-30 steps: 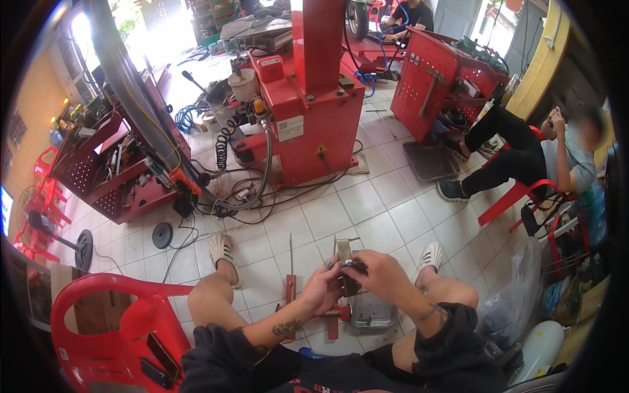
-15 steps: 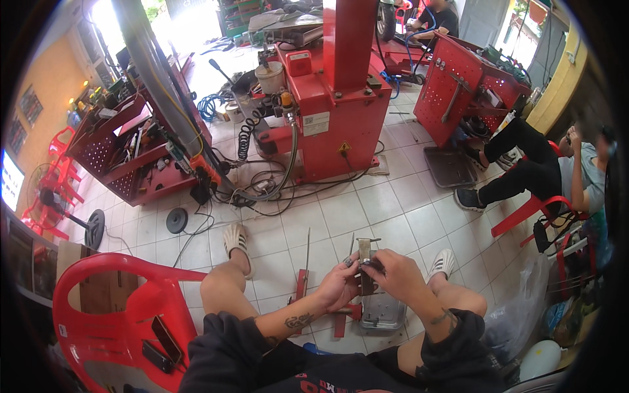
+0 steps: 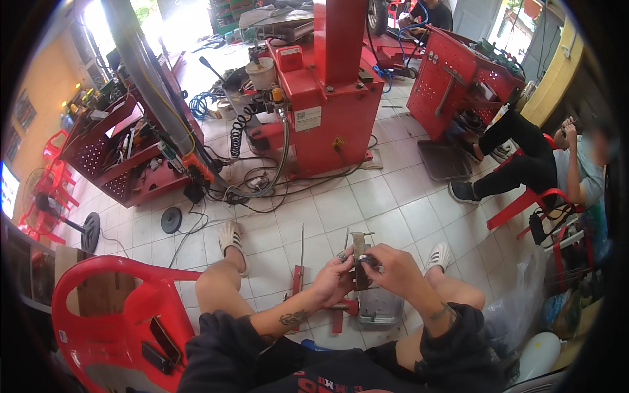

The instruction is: The person sits on the floor and assembles a metal bracket using a wrench and a screwdriver. They pick up a metal plate, insert a bolt, and tighten it with a wrench. They also use a screwdriver to adjust a screw on the bracket. The person handles the parts and tools directly on the floor.

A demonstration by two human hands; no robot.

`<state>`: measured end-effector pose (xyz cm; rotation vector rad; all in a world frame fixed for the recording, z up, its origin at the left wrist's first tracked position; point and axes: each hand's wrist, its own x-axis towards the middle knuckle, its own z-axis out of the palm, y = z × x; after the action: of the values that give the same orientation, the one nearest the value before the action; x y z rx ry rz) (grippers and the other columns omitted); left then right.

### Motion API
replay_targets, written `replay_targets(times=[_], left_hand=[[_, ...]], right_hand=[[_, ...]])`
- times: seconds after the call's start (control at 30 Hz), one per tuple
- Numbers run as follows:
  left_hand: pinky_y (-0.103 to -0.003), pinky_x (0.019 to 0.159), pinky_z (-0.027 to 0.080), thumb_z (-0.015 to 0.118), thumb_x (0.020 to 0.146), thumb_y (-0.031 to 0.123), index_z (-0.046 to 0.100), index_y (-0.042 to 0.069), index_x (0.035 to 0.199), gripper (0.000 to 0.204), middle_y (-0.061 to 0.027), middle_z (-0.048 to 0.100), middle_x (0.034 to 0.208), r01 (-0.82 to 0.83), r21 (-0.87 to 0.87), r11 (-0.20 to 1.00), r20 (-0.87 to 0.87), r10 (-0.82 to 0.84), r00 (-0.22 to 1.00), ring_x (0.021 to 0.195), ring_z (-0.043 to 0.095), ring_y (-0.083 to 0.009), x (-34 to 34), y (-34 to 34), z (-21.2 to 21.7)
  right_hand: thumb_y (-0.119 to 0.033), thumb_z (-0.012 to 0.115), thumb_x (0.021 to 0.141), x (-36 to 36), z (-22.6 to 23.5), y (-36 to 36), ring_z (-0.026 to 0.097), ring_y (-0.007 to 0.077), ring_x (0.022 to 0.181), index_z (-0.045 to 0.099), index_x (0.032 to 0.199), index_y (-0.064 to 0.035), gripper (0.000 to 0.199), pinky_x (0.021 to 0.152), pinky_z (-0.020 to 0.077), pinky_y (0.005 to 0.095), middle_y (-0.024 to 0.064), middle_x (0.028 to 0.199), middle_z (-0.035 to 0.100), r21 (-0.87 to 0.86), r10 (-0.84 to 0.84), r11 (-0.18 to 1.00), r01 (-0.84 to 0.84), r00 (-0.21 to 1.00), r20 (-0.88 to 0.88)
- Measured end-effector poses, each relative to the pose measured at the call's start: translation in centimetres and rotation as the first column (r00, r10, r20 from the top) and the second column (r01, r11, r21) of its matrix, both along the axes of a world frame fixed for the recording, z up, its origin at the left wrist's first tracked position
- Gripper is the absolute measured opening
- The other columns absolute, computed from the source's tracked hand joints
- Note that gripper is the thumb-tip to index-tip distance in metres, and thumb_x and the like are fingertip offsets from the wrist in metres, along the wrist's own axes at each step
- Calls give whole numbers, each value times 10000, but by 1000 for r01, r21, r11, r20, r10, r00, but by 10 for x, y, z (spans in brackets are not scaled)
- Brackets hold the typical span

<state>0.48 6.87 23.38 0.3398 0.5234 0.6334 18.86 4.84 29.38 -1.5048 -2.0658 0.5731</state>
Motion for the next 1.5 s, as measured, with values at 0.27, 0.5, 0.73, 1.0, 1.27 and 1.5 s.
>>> replay_targets(times=[0.27,0.5,0.73,1.0,1.27,1.5], left_hand=[[-488,1026,474,371,1090,230,288,133,1553,480,-80,551,1345,21,13,1000,14,-22,1000,1199,586,-240,1,-1,-11],[-461,993,491,386,1087,231,300,151,1550,478,-62,565,1319,44,11,999,24,-44,999,1154,604,-219,1,0,-18],[-466,993,492,389,1086,231,297,147,1550,481,-59,572,1304,60,8,998,2,-60,998,1134,609,-218,2,0,-12],[-487,1007,483,400,1082,229,296,133,1548,487,-70,563,1311,62,10,998,-19,-62,998,1159,596,-240,1,2,-12],[-482,1017,473,394,1085,231,309,143,1548,479,-62,559,1326,59,12,998,-10,-59,998,1170,588,-228,0,1,-5],[-481,1020,472,399,1083,232,305,147,1553,486,-62,553,1346,62,25,998,-6,-62,998,1192,584,-219,-1,0,-12]], right_hand=[[-266,690,882,-1,3,-1,656,345,745,636,963,-58,230,651,521,436,134,850,664,-2,9,1000,-9,1000,15],[-234,713,865,1,-3,0,664,327,718,656,938,-63,194,629,520,407,117,822,675,22,8,1000,-11,994,105],[-218,711,851,4,-8,-1,672,330,740,668,957,-69,188,647,530,404,124,845,688,-29,-1,1000,8,974,225],[-274,674,895,4,-5,-3,648,384,768,623,928,-51,230,665,511,456,160,823,670,-83,12,997,-7,998,57],[-252,662,904,2,0,-1,653,376,768,611,938,-48,212,668,506,455,156,821,670,-88,21,996,-19,999,29],[-245,670,892,-4,10,0,661,364,768,605,950,-49,214,671,513,450,148,817,671,-122,-9,992,16,998,60]])
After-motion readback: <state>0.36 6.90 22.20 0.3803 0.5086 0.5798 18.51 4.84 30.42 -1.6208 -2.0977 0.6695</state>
